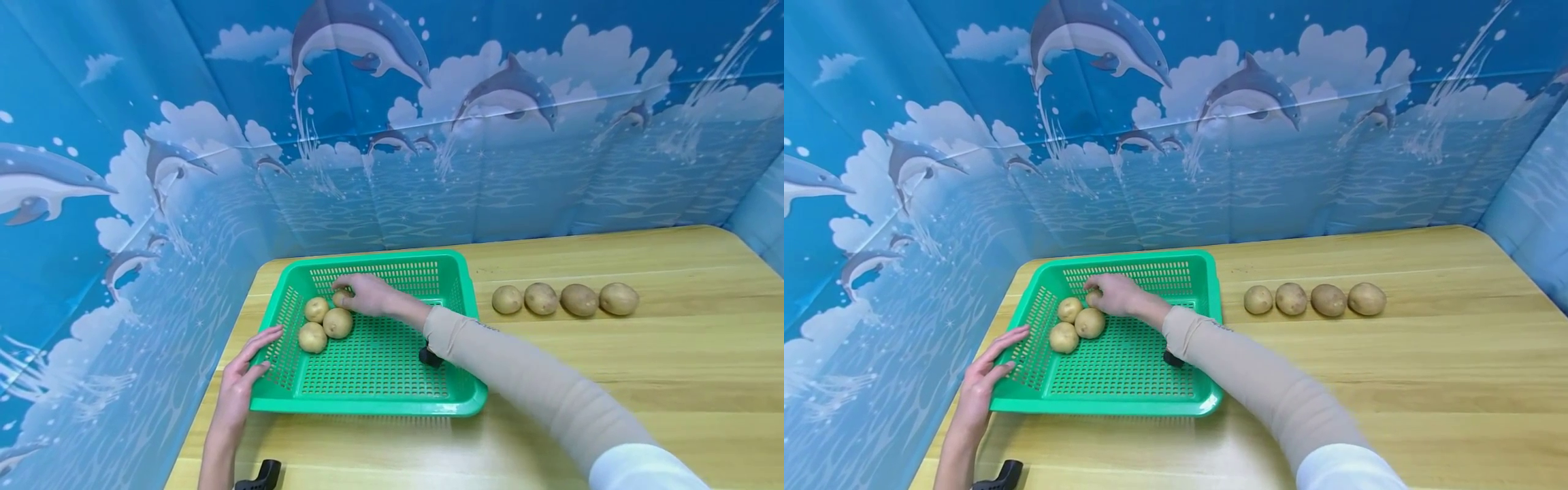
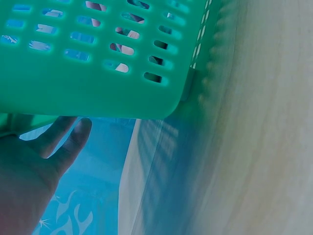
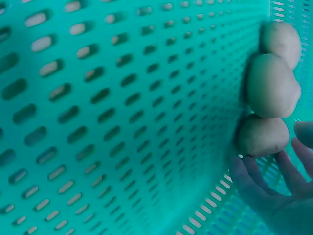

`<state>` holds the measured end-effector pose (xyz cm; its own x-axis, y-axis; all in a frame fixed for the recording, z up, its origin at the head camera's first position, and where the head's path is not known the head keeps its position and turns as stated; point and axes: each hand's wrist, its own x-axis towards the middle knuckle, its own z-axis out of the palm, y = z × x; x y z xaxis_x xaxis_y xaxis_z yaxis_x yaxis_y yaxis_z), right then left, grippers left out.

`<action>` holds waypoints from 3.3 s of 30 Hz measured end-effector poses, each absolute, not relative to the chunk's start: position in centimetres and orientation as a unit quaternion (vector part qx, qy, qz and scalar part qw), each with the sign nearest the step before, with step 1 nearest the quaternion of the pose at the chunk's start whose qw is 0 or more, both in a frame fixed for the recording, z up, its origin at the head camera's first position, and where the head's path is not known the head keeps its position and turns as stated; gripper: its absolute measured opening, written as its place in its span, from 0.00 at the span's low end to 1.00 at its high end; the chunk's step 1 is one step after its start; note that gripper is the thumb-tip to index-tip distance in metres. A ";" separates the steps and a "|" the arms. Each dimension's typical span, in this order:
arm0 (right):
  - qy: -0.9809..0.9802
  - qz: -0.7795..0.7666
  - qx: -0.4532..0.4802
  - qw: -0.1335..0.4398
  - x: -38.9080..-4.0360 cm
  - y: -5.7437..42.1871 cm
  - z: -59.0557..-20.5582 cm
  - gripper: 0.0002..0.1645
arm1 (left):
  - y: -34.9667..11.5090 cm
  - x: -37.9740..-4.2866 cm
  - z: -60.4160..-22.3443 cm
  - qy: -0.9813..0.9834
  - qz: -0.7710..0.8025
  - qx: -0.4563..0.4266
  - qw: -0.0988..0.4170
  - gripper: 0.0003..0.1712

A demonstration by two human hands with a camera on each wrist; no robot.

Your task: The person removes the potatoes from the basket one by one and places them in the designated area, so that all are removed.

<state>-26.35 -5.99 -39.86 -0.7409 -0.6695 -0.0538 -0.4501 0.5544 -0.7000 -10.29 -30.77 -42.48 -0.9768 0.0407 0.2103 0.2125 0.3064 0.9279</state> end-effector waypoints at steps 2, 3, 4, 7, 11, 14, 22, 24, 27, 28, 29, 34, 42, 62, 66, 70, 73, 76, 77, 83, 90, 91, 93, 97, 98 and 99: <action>0.871 -0.334 -0.327 0.152 -26.3 -6.2 -40.2 0.24 | -30.8 -10.3 -42.5 -0.805 -0.583 -0.081 0.073 0.29; 0.872 -0.331 -0.327 0.152 -26.3 -6.3 -40.3 0.24 | -30.8 -10.3 -42.5 -0.805 -0.583 -0.079 0.073 0.28; 0.872 -0.332 -0.327 0.153 -26.3 -6.3 -40.4 0.25 | -30.8 -10.3 -42.5 -0.805 -0.583 -0.077 0.073 0.28; 0.868 -0.341 -0.322 0.161 -26.3 -6.4 -40.7 0.26 | -30.8 -10.3 -42.5 -0.807 -0.580 -0.084 0.076 0.28; 0.864 -0.346 -0.320 0.178 -26.4 -6.4 -40.9 0.26 | -30.9 -10.3 -42.6 -0.809 -0.576 -0.089 0.077 0.28; 0.860 -0.349 -0.318 0.195 -26.4 -6.4 -41.0 0.26 | -31.0 -10.4 -42.6 -0.809 -0.575 -0.091 0.076 0.28; 0.855 -0.370 -0.294 0.212 -26.8 -6.4 -41.4 0.26 | -31.2 -10.5 -42.8 -0.812 -0.571 -0.095 0.077 0.28; 0.856 -0.374 -0.290 0.211 -26.9 -6.5 -41.5 0.25 | -31.2 -10.4 -42.8 -0.813 -0.570 -0.096 0.078 0.29; 0.854 -0.380 -0.286 0.212 -26.9 -6.4 -41.5 0.24 | -31.2 -10.5 -42.8 -0.813 -0.569 -0.096 0.077 0.28; 0.854 -0.379 -0.285 0.212 -27.0 -6.4 -41.5 0.23 | -31.1 -10.5 -42.7 -0.813 -0.569 -0.096 0.077 0.28; 0.855 -0.378 -0.285 0.214 -27.0 -6.4 -41.5 0.22 | -31.1 -10.5 -42.7 -0.813 -0.570 -0.094 0.076 0.28; 0.857 -0.370 -0.285 0.217 -26.9 -6.4 -41.2 0.21 | -31.0 -10.4 -42.6 -0.811 -0.573 -0.091 0.078 0.28; 0.847 -0.391 -0.293 0.211 -27.1 -6.4 -41.0 0.23 | -31.0 -10.4 -42.5 -0.809 -0.577 -0.087 0.076 0.27; 0.804 -0.487 -0.292 0.178 -27.1 -6.5 -39.3 0.25 | -31.1 -10.4 -42.7 -0.810 -0.575 -0.090 0.075 0.28; 0.791 -0.512 -0.291 0.167 -27.0 -6.5 -39.0 0.24 | -31.3 -10.5 -42.8 -0.810 -0.573 -0.095 0.075 0.28; 0.784 -0.522 -0.297 0.155 -27.0 -6.5 -38.7 0.24 | -31.4 -10.5 -42.9 -0.809 -0.575 -0.095 0.074 0.28; 0.782 -0.525 -0.304 0.142 -27.0 -6.4 -38.3 0.24 | -31.4 -10.5 -42.9 -0.809 -0.576 -0.094 0.073 0.28; 0.775 -0.532 -0.314 0.133 -27.0 -6.2 -38.0 0.25 | -31.4 -10.4 -42.9 -0.809 -0.575 -0.094 0.073 0.28; 0.771 -0.536 -0.316 0.133 -27.0 -6.2 -37.8 0.24 | -31.4 -10.4 -42.9 -0.809 -0.575 -0.093 0.073 0.28; 0.741 -0.568 -0.334 0.131 -26.9 -5.6 -36.9 0.23 | -31.4 -10.4 -42.9 -0.810 -0.574 -0.096 0.073 0.27; 0.715 -0.602 -0.335 0.117 -26.5 -5.2 -35.8 0.25 | -31.4 -10.5 -43.0 -0.810 -0.573 -0.097 0.073 0.27; 0.713 -0.607 -0.333 0.114 -26.5 -5.1 -35.7 0.25 | -31.4 -10.5 -42.9 -0.810 -0.574 -0.096 0.073 0.27; 0.708 -0.616 -0.327 0.110 -26.2 -5.0 -35.4 0.24 | -31.4 -10.5 -42.9 -0.811 -0.573 -0.097 0.074 0.27; 0.709 -0.622 -0.317 0.102 -25.5 -4.7 -34.8 0.24 | -31.4 -10.5 -42.9 -0.811 -0.572 -0.098 0.076 0.27; 0.710 -0.622 -0.315 0.100 -25.3 -4.6 -34.6 0.24 | -31.4 -10.5 -42.9 -0.811 -0.572 -0.098 0.076 0.27; 0.710 -0.623 -0.313 0.098 -25.2 -4.5 -34.5 0.24 | -31.4 -10.4 -42.9 -0.811 -0.572 -0.098 0.075 0.27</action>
